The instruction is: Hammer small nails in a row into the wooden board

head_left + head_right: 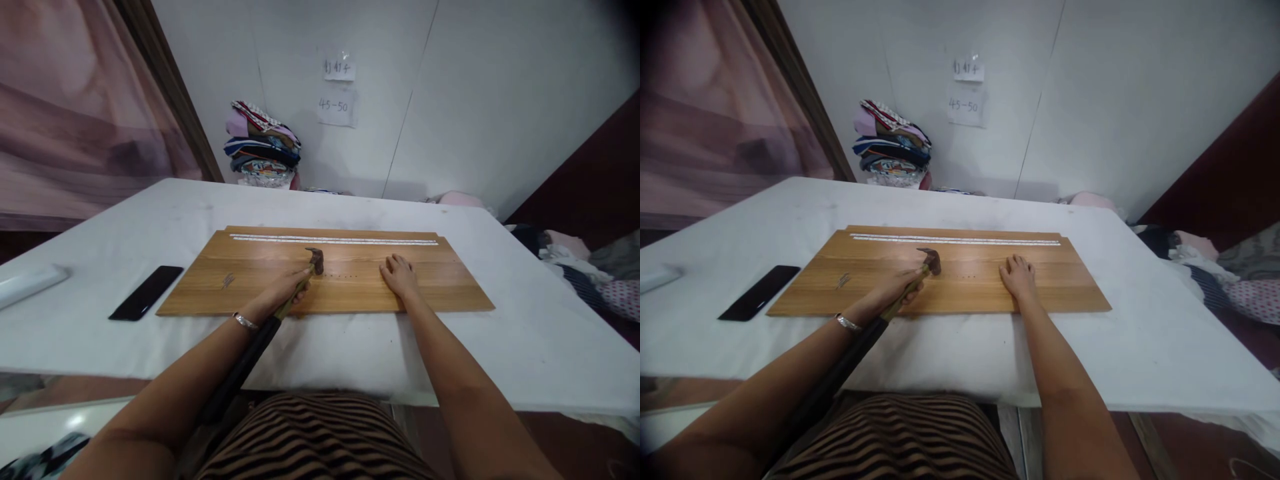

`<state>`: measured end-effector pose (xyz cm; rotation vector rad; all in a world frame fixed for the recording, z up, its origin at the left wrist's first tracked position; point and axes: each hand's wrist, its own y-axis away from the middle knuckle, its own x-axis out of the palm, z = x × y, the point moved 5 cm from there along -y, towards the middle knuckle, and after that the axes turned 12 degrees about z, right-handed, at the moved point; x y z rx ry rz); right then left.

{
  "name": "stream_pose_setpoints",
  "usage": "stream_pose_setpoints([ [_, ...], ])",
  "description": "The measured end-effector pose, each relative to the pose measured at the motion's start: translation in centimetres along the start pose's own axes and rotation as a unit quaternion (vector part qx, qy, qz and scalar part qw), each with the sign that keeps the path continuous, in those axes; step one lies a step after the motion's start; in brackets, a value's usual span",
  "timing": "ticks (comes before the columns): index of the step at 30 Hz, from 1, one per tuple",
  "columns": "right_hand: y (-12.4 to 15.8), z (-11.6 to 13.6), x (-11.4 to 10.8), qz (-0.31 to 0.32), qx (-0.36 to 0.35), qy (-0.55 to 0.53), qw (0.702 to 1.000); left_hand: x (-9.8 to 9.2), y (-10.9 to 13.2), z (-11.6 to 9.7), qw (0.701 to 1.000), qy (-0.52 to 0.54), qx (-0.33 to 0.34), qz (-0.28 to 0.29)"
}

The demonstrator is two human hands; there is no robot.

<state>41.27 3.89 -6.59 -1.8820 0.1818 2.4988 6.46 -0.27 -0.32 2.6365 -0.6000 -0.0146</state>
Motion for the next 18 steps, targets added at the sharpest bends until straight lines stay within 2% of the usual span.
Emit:
stream_pose_setpoints([
  [12,-0.08,0.04,-0.26,0.019,0.011,0.009,1.000,-0.34,-0.57,0.33,1.000,0.007,0.009,0.000],
  [18,0.00,0.09,-0.19,0.010,0.005,0.008,1.000,-0.43,-0.54,0.21,0.999,0.020,0.033,0.027],
])
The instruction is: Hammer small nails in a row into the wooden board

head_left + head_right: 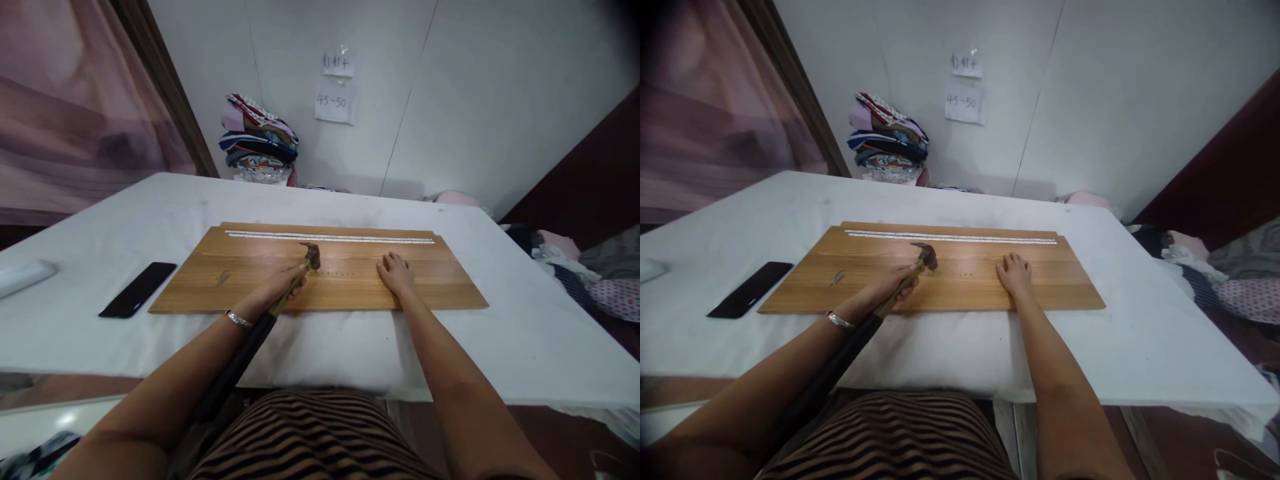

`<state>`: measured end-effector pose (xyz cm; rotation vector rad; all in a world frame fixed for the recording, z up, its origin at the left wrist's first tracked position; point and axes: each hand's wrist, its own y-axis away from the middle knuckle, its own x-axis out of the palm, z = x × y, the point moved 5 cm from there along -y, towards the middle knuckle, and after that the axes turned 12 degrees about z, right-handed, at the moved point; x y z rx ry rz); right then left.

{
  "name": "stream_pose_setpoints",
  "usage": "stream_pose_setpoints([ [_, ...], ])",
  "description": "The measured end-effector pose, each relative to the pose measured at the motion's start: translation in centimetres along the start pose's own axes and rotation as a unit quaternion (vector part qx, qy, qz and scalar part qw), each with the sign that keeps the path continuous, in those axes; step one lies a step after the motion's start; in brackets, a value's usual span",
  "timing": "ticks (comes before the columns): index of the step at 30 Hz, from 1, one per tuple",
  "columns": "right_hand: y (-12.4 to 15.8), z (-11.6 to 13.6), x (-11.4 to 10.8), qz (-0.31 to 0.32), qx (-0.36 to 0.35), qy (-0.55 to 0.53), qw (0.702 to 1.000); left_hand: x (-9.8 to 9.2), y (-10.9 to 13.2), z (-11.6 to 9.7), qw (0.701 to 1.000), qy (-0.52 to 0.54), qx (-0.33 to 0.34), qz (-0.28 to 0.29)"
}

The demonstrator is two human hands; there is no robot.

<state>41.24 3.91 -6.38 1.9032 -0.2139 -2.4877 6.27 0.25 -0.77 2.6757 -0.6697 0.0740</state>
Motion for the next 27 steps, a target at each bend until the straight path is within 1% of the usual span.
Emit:
stream_pose_setpoints([
  [6,0.01,0.01,-0.01,-0.004,-0.003,-0.008,1.000,-0.13,-0.19,0.45,0.999,-0.012,-0.030,-0.026],
  [12,0.00,0.02,-0.03,-0.001,-0.003,-0.007,1.000,0.17,0.09,0.03,1.000,-0.005,-0.009,-0.001],
  [16,0.05,0.07,-0.08,-0.004,-0.003,-0.005,1.000,0.14,0.01,0.17,0.999,-0.026,-0.021,-0.017],
  [22,0.04,0.06,-0.07,0.007,0.001,-0.002,1.000,0.27,-0.15,0.15,1.000,-0.010,-0.015,-0.006],
  [27,-0.04,0.02,0.00,0.004,0.000,0.000,1.000,0.26,-0.06,0.12,0.999,-0.014,-0.030,-0.020],
])
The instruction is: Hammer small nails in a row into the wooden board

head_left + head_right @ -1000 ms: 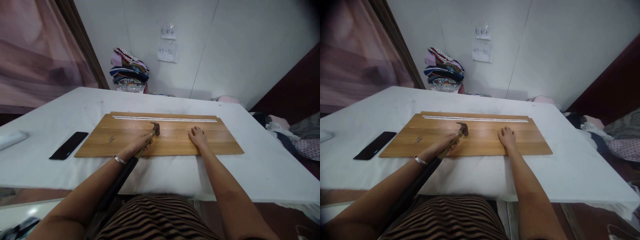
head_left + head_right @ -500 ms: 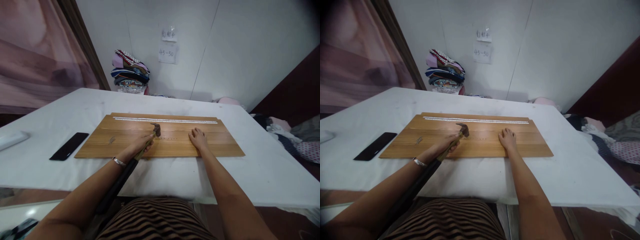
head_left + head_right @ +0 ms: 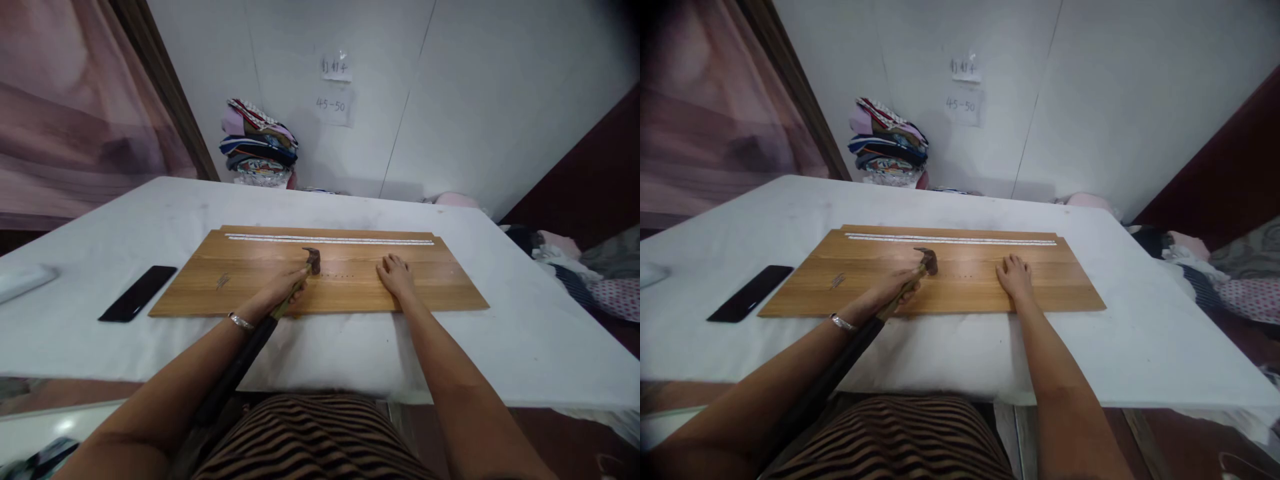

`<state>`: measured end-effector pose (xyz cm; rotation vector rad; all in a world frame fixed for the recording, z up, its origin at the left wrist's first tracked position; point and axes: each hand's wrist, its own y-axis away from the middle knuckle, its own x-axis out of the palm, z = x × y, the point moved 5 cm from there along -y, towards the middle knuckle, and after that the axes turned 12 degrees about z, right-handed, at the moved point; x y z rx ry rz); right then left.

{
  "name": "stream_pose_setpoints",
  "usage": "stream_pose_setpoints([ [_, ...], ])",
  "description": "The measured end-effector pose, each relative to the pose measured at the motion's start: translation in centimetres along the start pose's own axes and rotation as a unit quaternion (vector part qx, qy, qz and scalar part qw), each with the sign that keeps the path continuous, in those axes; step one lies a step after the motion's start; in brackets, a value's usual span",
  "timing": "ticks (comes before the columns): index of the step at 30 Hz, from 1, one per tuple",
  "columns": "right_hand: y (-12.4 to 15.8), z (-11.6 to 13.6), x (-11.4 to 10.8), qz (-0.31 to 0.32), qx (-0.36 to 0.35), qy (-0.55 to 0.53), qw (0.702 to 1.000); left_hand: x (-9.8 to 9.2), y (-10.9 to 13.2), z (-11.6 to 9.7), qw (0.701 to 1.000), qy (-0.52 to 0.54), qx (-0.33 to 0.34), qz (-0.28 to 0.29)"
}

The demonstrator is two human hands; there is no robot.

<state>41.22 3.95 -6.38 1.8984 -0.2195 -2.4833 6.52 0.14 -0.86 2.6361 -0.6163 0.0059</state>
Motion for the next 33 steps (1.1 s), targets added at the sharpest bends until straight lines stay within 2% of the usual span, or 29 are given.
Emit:
stream_pose_setpoints([
  [9,-0.08,-0.07,0.09,-0.001,-0.002,0.007,1.000,-0.36,-0.14,0.09,1.000,0.002,0.003,0.002],
  [33,-0.04,0.04,-0.02,-0.004,-0.001,0.004,1.000,0.29,0.10,-0.25,1.000,-0.009,0.005,0.002],
])
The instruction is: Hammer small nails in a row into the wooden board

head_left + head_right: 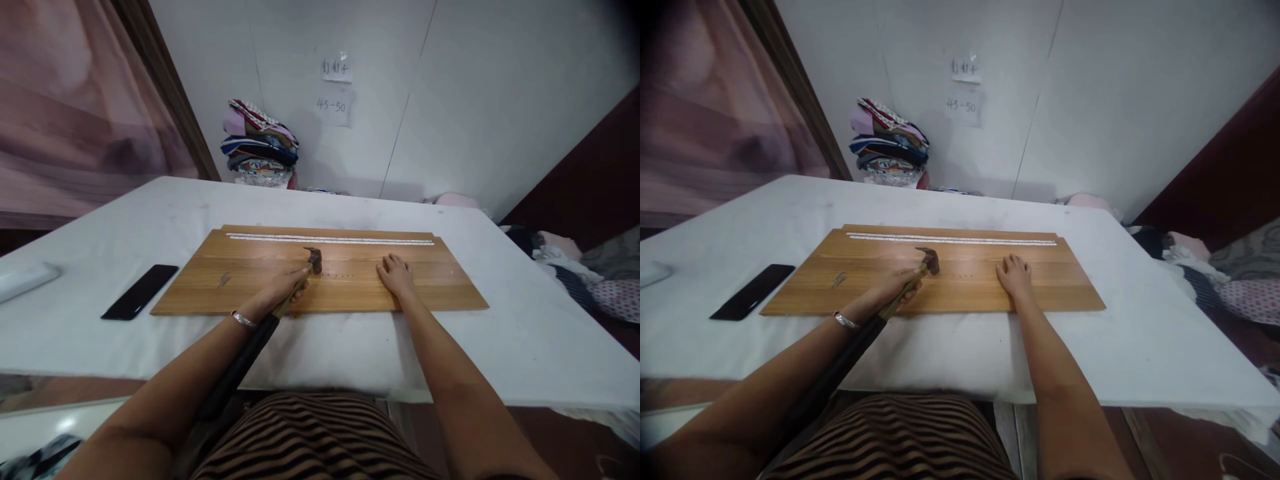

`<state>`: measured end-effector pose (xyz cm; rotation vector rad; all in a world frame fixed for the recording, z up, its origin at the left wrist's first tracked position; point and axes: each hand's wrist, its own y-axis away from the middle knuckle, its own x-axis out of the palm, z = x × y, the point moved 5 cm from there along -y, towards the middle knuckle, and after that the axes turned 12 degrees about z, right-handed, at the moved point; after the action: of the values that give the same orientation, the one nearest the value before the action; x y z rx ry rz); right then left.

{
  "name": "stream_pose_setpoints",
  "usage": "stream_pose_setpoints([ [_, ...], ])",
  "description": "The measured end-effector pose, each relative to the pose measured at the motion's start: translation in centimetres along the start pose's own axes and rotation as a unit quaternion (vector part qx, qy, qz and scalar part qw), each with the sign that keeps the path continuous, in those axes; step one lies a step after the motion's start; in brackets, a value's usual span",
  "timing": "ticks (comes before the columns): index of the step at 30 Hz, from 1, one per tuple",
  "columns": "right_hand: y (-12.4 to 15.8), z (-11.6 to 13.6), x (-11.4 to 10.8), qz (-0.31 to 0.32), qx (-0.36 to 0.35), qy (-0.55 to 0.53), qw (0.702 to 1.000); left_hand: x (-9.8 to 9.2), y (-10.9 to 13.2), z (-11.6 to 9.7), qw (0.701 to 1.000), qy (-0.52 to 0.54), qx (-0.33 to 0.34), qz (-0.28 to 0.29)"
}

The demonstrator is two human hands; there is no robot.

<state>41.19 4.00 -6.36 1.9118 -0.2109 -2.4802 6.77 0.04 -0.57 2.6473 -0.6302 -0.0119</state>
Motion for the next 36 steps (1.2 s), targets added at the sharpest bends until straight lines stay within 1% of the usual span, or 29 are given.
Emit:
stream_pose_setpoints([
  [4,0.16,0.20,-0.24,0.002,-0.001,0.009,1.000,0.04,-0.04,0.04,1.000,0.006,-0.003,0.007],
  [7,0.21,0.27,-0.28,0.008,0.004,0.009,1.000,-0.05,-0.01,-0.13,1.000,0.005,0.003,0.001],
  [11,0.16,0.21,-0.20,0.009,0.007,0.007,1.000,-0.17,0.02,-0.02,1.000,-0.003,-0.016,-0.005],
  [17,0.08,0.05,-0.15,0.006,0.002,0.001,1.000,-0.32,-0.14,-0.25,1.000,0.019,0.017,0.005],
  [23,0.09,0.07,-0.20,0.002,-0.001,0.001,1.000,-0.19,-0.45,0.30,1.000,0.005,-0.005,0.004],
  [30,0.10,-0.04,-0.10,-0.005,-0.004,0.001,1.000,-0.34,-0.32,0.14,1.000,0.011,0.018,0.019],
  [36,0.14,0.03,-0.14,-0.006,-0.002,-0.007,1.000,-0.07,-0.20,0.19,1.000,-0.012,-0.011,0.006],
])
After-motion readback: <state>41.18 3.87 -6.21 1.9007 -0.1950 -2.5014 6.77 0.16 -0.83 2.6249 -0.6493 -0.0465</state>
